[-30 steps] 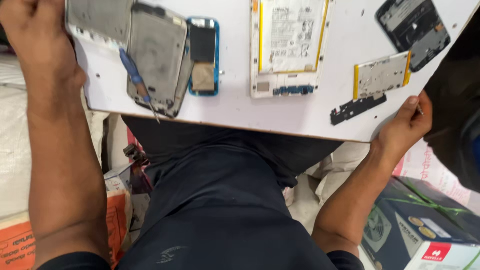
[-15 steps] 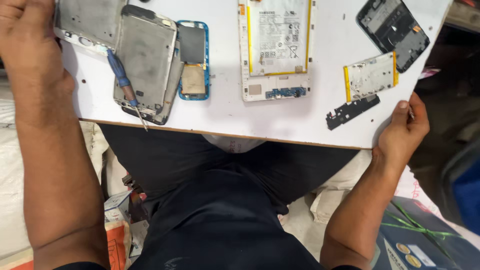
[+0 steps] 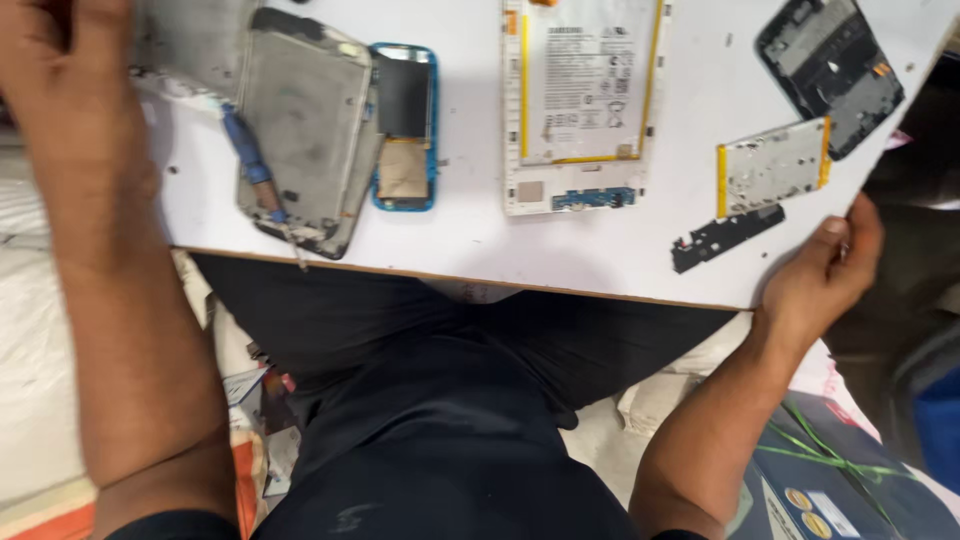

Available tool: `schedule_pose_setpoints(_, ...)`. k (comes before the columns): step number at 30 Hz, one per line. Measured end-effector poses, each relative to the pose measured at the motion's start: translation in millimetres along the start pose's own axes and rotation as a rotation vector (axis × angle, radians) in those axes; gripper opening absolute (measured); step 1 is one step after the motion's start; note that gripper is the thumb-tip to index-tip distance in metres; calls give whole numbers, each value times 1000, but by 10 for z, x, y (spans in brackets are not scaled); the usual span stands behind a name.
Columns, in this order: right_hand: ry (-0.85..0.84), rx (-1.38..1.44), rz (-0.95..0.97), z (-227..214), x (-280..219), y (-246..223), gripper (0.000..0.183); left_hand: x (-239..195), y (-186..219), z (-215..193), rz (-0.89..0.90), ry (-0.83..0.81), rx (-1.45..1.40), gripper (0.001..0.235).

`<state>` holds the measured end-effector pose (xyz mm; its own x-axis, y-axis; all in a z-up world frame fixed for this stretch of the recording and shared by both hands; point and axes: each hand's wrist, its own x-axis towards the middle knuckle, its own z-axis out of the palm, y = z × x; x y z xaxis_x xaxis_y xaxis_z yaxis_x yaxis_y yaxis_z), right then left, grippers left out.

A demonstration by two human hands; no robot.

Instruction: The person disassembles and reassembles mobile phone components on a white table. They use a screwdriver to remove and install screws, handle circuit boards, batteries, and phone frames, and organize parts during the process.

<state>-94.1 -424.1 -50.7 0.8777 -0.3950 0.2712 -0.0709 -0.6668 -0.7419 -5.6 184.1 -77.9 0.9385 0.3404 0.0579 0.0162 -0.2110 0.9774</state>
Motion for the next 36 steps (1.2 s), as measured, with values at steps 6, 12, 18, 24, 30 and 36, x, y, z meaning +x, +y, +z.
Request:
schedule_pose_setpoints(6, 286, 8, -211, 84, -255, -214, 37, -313, 269, 30, 374, 134, 619, 50)
schedule_pose_setpoints(12, 304, 76, -252, 347, -352, -700, 30, -548, 609, 186, 512, -49, 618, 47)
schedule_pose_setpoints(18, -132, -45, -354, 1077, -570, -1570, 31, -802, 670, 532, 894, -256, 596, 31)
schedule_pose_setpoints(24, -196, -7, -518, 1376, -417, -1883, 37, -1050, 649, 756, 949, -397, 584, 35)
schedule_pose_setpoints(30, -199, 79, -475, 1362, -434, -1807, 34, -1050, 634, 769, 940, -426, 606, 32)
schedule_pose_setpoints(36, -321, 28, -452, 1326, -468, -1875, 49, -900, 677, 384, 755, -264, 682, 56)
